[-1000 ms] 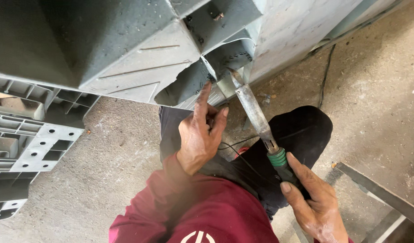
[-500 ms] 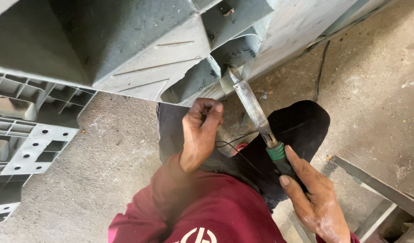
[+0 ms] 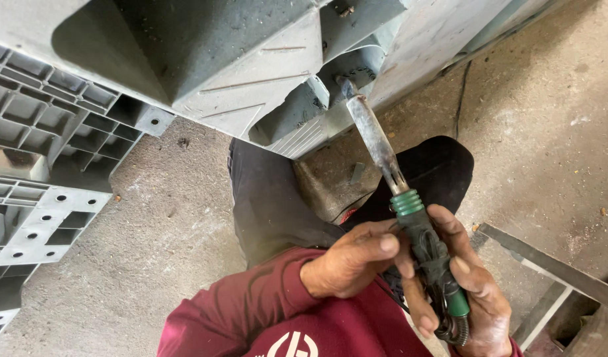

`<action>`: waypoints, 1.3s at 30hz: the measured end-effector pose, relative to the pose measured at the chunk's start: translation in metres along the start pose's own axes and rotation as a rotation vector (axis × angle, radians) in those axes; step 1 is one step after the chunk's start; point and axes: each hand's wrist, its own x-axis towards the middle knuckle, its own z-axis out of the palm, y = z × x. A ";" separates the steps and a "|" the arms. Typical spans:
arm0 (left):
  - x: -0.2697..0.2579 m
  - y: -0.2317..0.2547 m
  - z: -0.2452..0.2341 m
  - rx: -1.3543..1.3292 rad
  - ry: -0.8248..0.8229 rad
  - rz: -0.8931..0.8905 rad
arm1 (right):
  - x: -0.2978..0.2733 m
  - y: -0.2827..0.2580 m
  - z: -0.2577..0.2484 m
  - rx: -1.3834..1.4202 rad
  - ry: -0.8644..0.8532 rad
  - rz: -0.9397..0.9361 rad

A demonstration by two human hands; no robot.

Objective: The person uses a hot air welding tool to melt and fuse the edges of a large grey plastic crate. They hold the tool in their right hand and the crate in their left, moving the nozzle along the seams to smooth and join the plastic.

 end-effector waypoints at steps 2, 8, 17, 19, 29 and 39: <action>-0.002 -0.007 0.008 -0.178 0.036 0.040 | 0.001 0.000 0.006 -0.154 0.069 -0.001; 0.000 0.021 0.049 -0.124 0.208 -0.024 | -0.013 -0.012 -0.008 -0.591 0.103 -0.053; 0.010 0.018 0.059 0.035 0.347 0.006 | 0.009 -0.016 0.009 -1.623 -0.071 -0.813; 0.010 0.012 0.048 0.091 0.353 0.044 | 0.020 -0.019 0.026 -1.734 -0.037 -0.863; 0.038 0.057 -0.061 0.784 0.773 0.753 | 0.035 -0.027 0.052 -1.725 -0.048 -0.866; 0.017 0.090 -0.019 2.033 0.934 0.918 | 0.032 -0.038 0.071 -1.804 -0.118 -0.741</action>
